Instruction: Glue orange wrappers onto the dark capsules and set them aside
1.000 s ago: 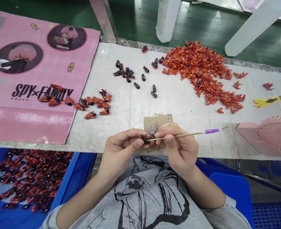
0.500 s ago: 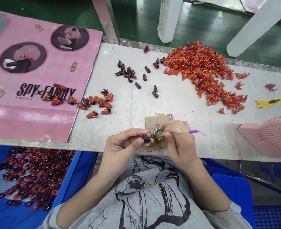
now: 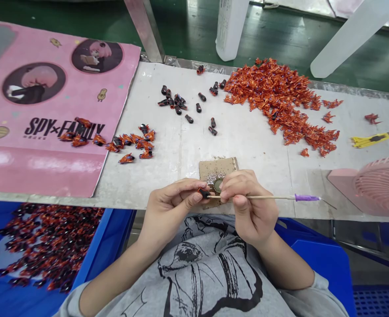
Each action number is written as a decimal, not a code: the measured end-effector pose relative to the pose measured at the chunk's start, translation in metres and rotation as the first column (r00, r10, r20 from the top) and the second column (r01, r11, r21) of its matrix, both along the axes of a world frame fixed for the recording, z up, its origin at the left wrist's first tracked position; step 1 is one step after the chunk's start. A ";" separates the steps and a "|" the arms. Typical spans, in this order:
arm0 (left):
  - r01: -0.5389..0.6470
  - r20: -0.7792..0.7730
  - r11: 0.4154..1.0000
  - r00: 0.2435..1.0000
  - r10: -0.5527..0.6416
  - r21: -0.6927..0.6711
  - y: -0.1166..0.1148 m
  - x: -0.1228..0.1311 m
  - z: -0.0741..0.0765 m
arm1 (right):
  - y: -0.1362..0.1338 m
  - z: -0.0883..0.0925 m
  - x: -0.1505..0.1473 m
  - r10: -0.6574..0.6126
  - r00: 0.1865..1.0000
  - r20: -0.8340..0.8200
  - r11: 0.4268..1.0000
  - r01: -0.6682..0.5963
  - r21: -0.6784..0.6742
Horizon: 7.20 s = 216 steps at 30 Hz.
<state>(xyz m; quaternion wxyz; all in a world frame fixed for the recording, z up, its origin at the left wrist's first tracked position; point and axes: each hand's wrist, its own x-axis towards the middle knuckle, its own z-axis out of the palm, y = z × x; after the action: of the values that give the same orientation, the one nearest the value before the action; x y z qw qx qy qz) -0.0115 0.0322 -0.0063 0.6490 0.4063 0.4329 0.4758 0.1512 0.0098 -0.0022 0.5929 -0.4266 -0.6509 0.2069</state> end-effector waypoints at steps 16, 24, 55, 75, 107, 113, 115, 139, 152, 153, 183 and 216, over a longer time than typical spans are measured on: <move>0.069 0.004 0.996 0.998 -0.069 0.053 -0.002 -0.002 0.000 | -0.002 0.001 -0.002 -0.009 0.998 -0.062 1.000 0.008 -0.005; 0.107 -0.009 0.992 0.994 -0.106 0.064 -0.002 -0.005 -0.001 | -0.001 0.001 -0.002 0.012 0.998 -0.062 1.000 -0.012 -0.012; 0.150 -0.101 0.988 0.984 -0.146 0.032 -0.001 -0.005 0.007 | 0.002 -0.006 -0.003 -0.054 0.989 -0.139 0.997 0.045 -0.063; 0.121 0.059 0.991 0.991 -0.117 -0.062 0.004 0.007 0.002 | 0.069 0.010 0.147 -0.399 0.696 0.597 0.889 0.453 0.066; 0.378 0.408 0.913 0.866 -0.289 -0.154 0.015 0.010 -0.001 | 0.011 0.008 0.038 -0.039 0.894 0.447 0.999 0.025 0.037; 0.435 0.552 0.873 0.794 -0.256 -0.220 0.018 0.019 0.001 | 0.004 0.012 0.050 0.003 0.887 0.462 0.997 -0.038 0.067; 0.451 0.594 0.863 0.767 -0.244 -0.227 0.016 0.023 0.002 | 0.004 0.010 0.050 -0.034 0.909 0.415 0.993 -0.015 0.114; -0.044 0.091 0.966 0.996 0.022 0.256 -0.009 0.021 0.023 | -0.010 0.013 0.014 -0.058 0.966 0.251 0.990 0.024 0.136; 0.210 -0.296 0.367 0.935 0.196 0.906 0.016 0.007 0.018 | -0.015 0.023 0.001 -0.051 0.967 0.251 0.990 0.017 0.137; 0.212 -0.295 0.347 0.932 0.209 0.914 0.016 0.007 0.017 | -0.015 0.023 0.001 -0.040 0.970 0.240 0.993 0.011 0.120; 0.389 -0.362 0.543 0.918 -0.161 0.744 0.008 0.006 0.031 | -0.020 0.023 -0.001 0.218 0.942 -0.256 0.919 -0.286 -0.270; 0.461 0.355 0.870 0.854 -0.381 -0.175 0.016 -0.006 0.014 | 0.004 0.016 0.038 0.136 0.978 0.160 0.950 -0.082 -0.303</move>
<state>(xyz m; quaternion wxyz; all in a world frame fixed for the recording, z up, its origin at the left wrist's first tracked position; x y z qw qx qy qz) -0.0172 0.0480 0.0077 0.8440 0.3255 0.2828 0.3189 0.1891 0.0135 0.0134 0.4495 -0.4902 -0.6861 0.2949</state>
